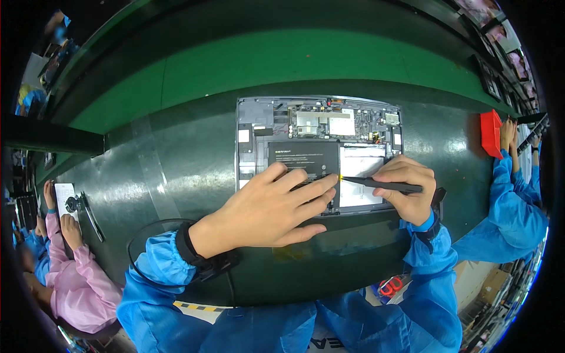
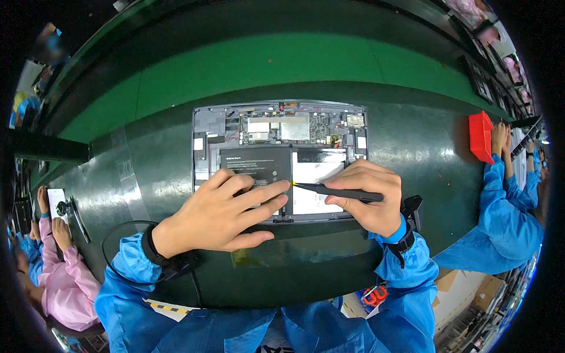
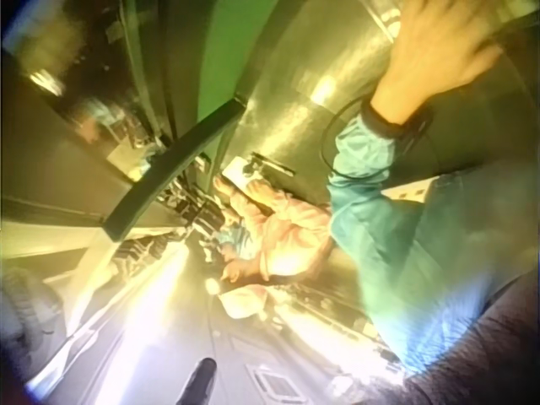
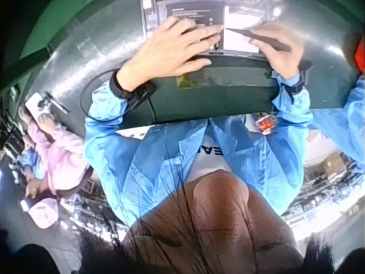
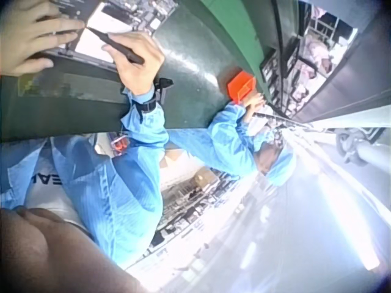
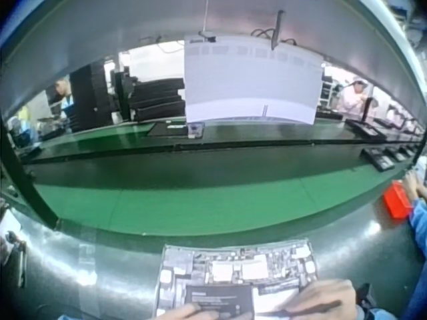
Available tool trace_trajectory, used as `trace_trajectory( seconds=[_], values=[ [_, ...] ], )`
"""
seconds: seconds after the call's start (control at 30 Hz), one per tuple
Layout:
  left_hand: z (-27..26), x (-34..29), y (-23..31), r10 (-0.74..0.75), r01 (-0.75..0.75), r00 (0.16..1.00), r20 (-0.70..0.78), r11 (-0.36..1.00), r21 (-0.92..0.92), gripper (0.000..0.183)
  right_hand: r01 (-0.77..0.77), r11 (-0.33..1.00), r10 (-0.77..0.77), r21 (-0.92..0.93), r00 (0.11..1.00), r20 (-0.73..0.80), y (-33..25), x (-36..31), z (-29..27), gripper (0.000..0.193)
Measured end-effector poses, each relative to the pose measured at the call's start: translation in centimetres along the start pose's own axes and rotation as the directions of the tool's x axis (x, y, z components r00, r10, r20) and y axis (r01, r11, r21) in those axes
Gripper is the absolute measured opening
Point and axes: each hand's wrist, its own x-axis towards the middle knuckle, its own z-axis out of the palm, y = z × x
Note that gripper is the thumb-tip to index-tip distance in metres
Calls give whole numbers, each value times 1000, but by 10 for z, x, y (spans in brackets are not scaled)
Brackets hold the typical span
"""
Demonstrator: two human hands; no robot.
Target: Assembling internal components and cables of a tablet device on an assembly line.
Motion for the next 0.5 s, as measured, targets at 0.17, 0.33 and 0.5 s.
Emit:
trace_trajectory(
  seconds=[0.17,0.33,0.5],
  values=[
    [-2,5,5,-5,4,1000,25,999,48,50,-214,975,223,65,951,-216,1,-9,-4,18],
    [-9,11,6,-42,43,993,109,999,-5,54,-191,981,189,29,920,-343,3,-3,-4,17],
    [-25,5,4,-421,430,892,-162,902,25,64,-302,925,365,231,877,-313,2,-10,0,13]
  ],
)
